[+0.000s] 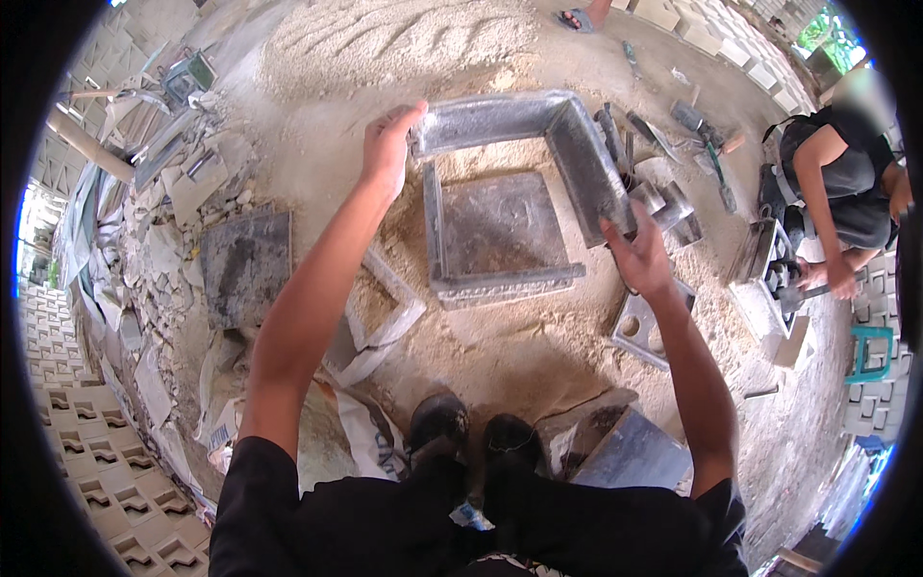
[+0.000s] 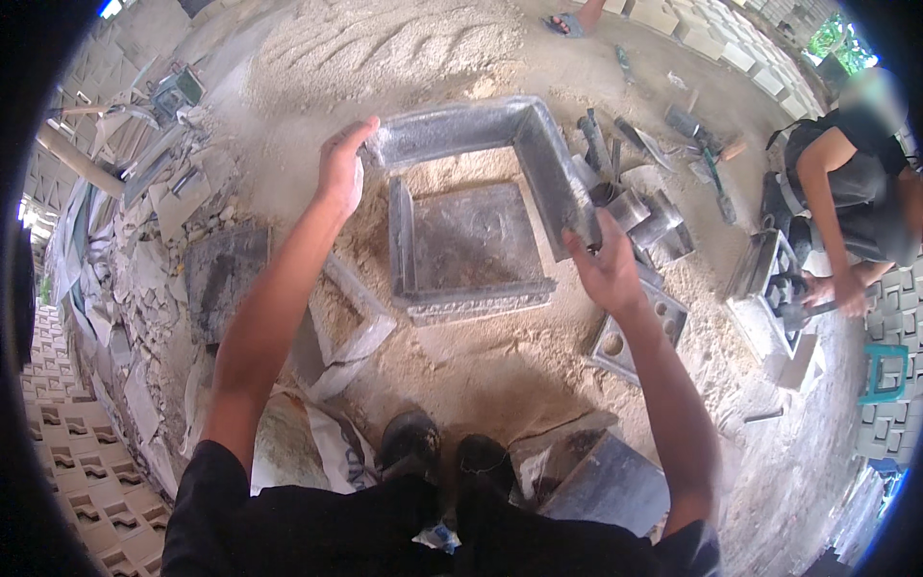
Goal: The person assembles a metal mold, places a decorative insert inside, and uses a small tool to adjust and secure the components for concrete block production.
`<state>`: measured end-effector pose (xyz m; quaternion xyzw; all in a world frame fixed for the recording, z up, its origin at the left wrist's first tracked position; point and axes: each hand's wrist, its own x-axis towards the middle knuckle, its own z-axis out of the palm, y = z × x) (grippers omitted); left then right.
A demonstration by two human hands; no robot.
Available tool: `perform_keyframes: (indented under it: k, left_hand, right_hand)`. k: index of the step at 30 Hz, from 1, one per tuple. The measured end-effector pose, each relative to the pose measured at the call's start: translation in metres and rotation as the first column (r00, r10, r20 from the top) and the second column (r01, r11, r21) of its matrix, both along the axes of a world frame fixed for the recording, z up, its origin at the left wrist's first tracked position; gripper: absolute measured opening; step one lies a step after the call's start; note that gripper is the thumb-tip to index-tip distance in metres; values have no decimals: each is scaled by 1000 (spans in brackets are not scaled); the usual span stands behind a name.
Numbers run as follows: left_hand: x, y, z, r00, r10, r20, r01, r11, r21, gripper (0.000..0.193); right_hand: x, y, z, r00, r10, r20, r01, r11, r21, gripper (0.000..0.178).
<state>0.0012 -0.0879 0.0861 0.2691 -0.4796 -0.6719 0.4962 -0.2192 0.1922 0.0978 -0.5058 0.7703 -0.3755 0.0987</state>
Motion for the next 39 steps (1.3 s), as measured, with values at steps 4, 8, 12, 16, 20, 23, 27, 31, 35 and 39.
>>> perform_keyframes:
  k: [4, 8, 12, 16, 20, 23, 27, 31, 35, 39]
  left_hand:
    - [-20, -27, -31, 1000, -7, 23, 6, 999, 32, 15]
    - [-28, -50, -66, 994, -107, -13, 108, 988, 113, 15]
    - [-41, -56, -95, 996, -88, -4, 88, 992, 88, 17]
    - [-34, -57, -112, 986, -165, -4, 164, 972, 170, 17]
    - [-26, -59, -126, 984, -161, 76, 146, 975, 169, 15]
    - [-19, -51, -139, 977, -95, 189, 82, 994, 79, 17]
    - [-16, -54, -154, 965, -170, 199, 153, 983, 98, 22]
    - [-13, -63, -170, 957, -93, 273, 94, 995, 10, 26]
    - [-9, -51, -173, 948, -4, 319, -2, 1000, 19, 31]
    - [-14, -29, -147, 901, 153, 407, -115, 987, -116, 42]
  right_hand:
    - [-8, -10, -20, 999, 30, -14, -30, 1000, 9, 46]
    - [-10, -15, -35, 999, 49, -12, -49, 999, -2, 45]
    - [-18, -18, -47, 995, 56, 77, -57, 998, 7, 42]
    - [-23, -19, -75, 981, 125, 150, -122, 992, -30, 40]
    - [-15, -16, -95, 997, 71, 0, -70, 981, -178, 36]
    - [-13, -18, -80, 996, 35, 81, -42, 996, 84, 35]
    - [-16, -14, -82, 972, 51, 228, -81, 989, 126, 36]
    - [-15, -12, -91, 980, 52, 195, -83, 984, 157, 35]
    - [-17, -13, -83, 956, 86, 281, -152, 963, 222, 38]
    - [-19, -19, -72, 943, -40, 329, -72, 944, 323, 50]
